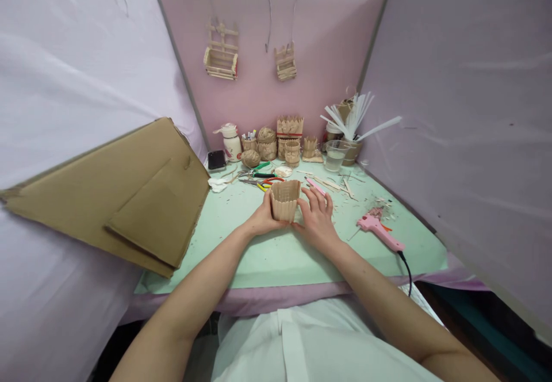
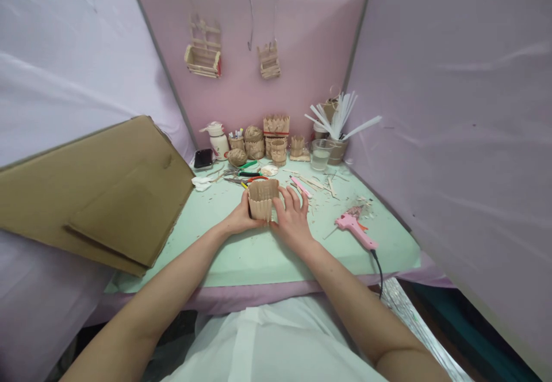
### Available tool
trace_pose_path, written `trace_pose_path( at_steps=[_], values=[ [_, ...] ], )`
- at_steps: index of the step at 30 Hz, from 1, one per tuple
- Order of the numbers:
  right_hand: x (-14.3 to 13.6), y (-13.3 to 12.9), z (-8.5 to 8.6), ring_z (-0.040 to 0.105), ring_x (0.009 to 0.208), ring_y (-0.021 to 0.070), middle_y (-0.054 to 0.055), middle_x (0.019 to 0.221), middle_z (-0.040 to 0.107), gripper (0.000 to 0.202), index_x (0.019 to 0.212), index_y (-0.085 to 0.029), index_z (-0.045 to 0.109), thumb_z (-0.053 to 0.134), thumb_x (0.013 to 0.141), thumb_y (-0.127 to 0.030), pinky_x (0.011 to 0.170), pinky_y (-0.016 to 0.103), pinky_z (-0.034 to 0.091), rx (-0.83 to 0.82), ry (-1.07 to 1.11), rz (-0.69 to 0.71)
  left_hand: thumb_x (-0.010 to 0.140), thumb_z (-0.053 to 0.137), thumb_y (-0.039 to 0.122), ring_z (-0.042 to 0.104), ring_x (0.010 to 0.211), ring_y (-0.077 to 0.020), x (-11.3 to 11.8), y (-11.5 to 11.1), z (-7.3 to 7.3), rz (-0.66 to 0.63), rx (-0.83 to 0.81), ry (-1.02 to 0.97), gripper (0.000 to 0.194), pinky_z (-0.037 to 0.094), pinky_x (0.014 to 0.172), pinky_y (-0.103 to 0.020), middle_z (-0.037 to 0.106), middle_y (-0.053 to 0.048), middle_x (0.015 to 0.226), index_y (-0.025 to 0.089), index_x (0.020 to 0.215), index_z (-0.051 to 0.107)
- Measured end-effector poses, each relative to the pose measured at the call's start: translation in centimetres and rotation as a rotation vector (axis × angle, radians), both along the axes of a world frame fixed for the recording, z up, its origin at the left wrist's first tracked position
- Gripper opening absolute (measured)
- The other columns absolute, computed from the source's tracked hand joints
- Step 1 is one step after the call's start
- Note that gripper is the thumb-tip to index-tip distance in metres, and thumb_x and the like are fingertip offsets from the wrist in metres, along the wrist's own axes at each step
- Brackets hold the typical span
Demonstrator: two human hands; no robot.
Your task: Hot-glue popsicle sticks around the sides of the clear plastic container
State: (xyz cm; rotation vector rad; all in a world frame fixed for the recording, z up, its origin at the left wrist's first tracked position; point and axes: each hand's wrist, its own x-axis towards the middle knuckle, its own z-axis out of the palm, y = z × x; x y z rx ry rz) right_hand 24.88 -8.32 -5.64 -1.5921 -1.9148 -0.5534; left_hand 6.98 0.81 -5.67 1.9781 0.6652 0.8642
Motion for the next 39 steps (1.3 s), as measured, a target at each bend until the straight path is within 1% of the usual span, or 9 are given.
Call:
trace_pose_path(
  at_steps=[4, 8, 13, 17, 20, 27, 33, 36, 39],
  values=[
    [-0.2, 0.0, -0.6, 0.024, 0.145, 0.0352, 0.020, 0.149, 0.043, 0.060, 0.132, -0.018, 0.048, 0.065, 0.076, -0.031, 0.117, 0.059, 0.012, 0.020, 0.001, -0.008, 0.057, 0.088, 0.031, 0.038, 0.140, -0.0324, 0.0, -0.2, 0.2, -0.001, 0.000, -0.002, 0.115, 0.031, 0.116, -0.046, 0.036, -0.019, 0.150, 0.017, 0.147, 0.017],
    [-0.1, -0.2, -0.2, 0.026, 0.144, 0.0345, 0.020, 0.148, 0.045, 0.056, 0.130, -0.017, 0.052, 0.067, 0.078, -0.033, 0.117, 0.058, 0.012, 0.006, 0.008, 0.003, 0.056, 0.088, 0.031, 0.038, 0.139, -0.0329, 0.1, -0.2, 0.4, 0.005, 0.006, -0.009, 0.115, 0.031, 0.116, -0.047, 0.036, -0.019, 0.150, 0.017, 0.146, 0.018],
    [0.2, -0.1, 1.5, 0.035, 0.139, 0.0301, 0.012, 0.140, 0.056, 0.019, 0.101, -0.021, 0.067, 0.058, 0.091, -0.034, 0.118, 0.055, 0.013, 0.037, 0.029, 0.004, 0.057, 0.087, 0.029, 0.042, 0.136, -0.0325, 0.1, -0.2, 0.3, 0.019, -0.006, 0.022, 0.112, 0.035, 0.113, -0.047, 0.038, -0.019, 0.147, 0.018, 0.144, 0.018],
    [0.4, 0.4, 2.7, 0.041, 0.134, 0.0281, 0.005, 0.133, 0.063, 0.027, 0.079, -0.024, 0.071, 0.052, 0.097, -0.033, 0.117, 0.056, 0.011, 0.077, 0.015, 0.009, 0.057, 0.085, 0.026, 0.042, 0.135, -0.0318, 0.1, -0.2, 0.4, 0.014, -0.029, 0.033, 0.112, 0.036, 0.112, -0.047, 0.038, -0.018, 0.148, 0.018, 0.145, 0.017],
    [0.6, 0.6, 3.0, 0.042, 0.132, 0.0278, 0.003, 0.130, 0.065, 0.031, 0.073, -0.024, 0.071, 0.053, 0.097, -0.032, 0.117, 0.056, 0.011, 0.080, 0.012, 0.012, 0.057, 0.086, 0.028, 0.043, 0.134, -0.0315, 0.0, -0.2, 0.4, 0.017, -0.044, 0.044, 0.114, 0.036, 0.112, -0.047, 0.039, -0.016, 0.147, 0.021, 0.146, 0.016],
    [0.5, 0.2, 1.8, 0.042, 0.132, 0.0317, 0.012, 0.135, 0.060, 0.014, 0.094, -0.022, 0.068, 0.064, 0.087, -0.034, 0.116, 0.058, 0.014, 0.000, 0.026, -0.002, 0.058, 0.087, 0.033, 0.042, 0.136, -0.0328, 0.0, 0.0, 0.1, 0.024, -0.009, 0.038, 0.116, 0.035, 0.113, -0.047, 0.039, -0.018, 0.147, 0.018, 0.148, 0.016],
    [0.1, 0.3, -0.2, 0.032, 0.142, 0.0352, 0.018, 0.147, 0.046, 0.048, 0.122, -0.019, 0.055, 0.070, 0.077, -0.031, 0.116, 0.058, 0.017, -0.016, 0.009, -0.018, 0.057, 0.088, 0.033, 0.039, 0.138, -0.0335, 0.0, -0.1, 0.2, 0.011, 0.005, 0.016, 0.117, 0.032, 0.115, -0.049, 0.037, -0.019, 0.149, 0.018, 0.148, 0.016],
    [0.0, 0.1, -0.2, 0.029, 0.144, 0.0361, 0.019, 0.148, 0.044, 0.051, 0.124, -0.018, 0.055, 0.070, 0.077, -0.032, 0.116, 0.059, 0.015, -0.019, 0.008, -0.015, 0.057, 0.088, 0.033, 0.039, 0.139, -0.0335, 0.0, -0.2, 0.4, 0.015, -0.001, 0.021, 0.115, 0.031, 0.116, -0.048, 0.038, -0.019, 0.149, 0.017, 0.148, 0.017],
    [0.0, -0.1, 0.6, 0.031, 0.142, 0.0338, 0.018, 0.145, 0.048, 0.037, 0.116, -0.018, 0.060, 0.065, 0.083, -0.034, 0.117, 0.057, 0.015, -0.020, 0.019, -0.005, 0.057, 0.088, 0.033, 0.040, 0.137, -0.0332, 0.1, -0.2, 0.4, 0.021, -0.007, 0.014, 0.116, 0.033, 0.115, -0.048, 0.038, -0.018, 0.149, 0.018, 0.148, 0.017]
  ],
)
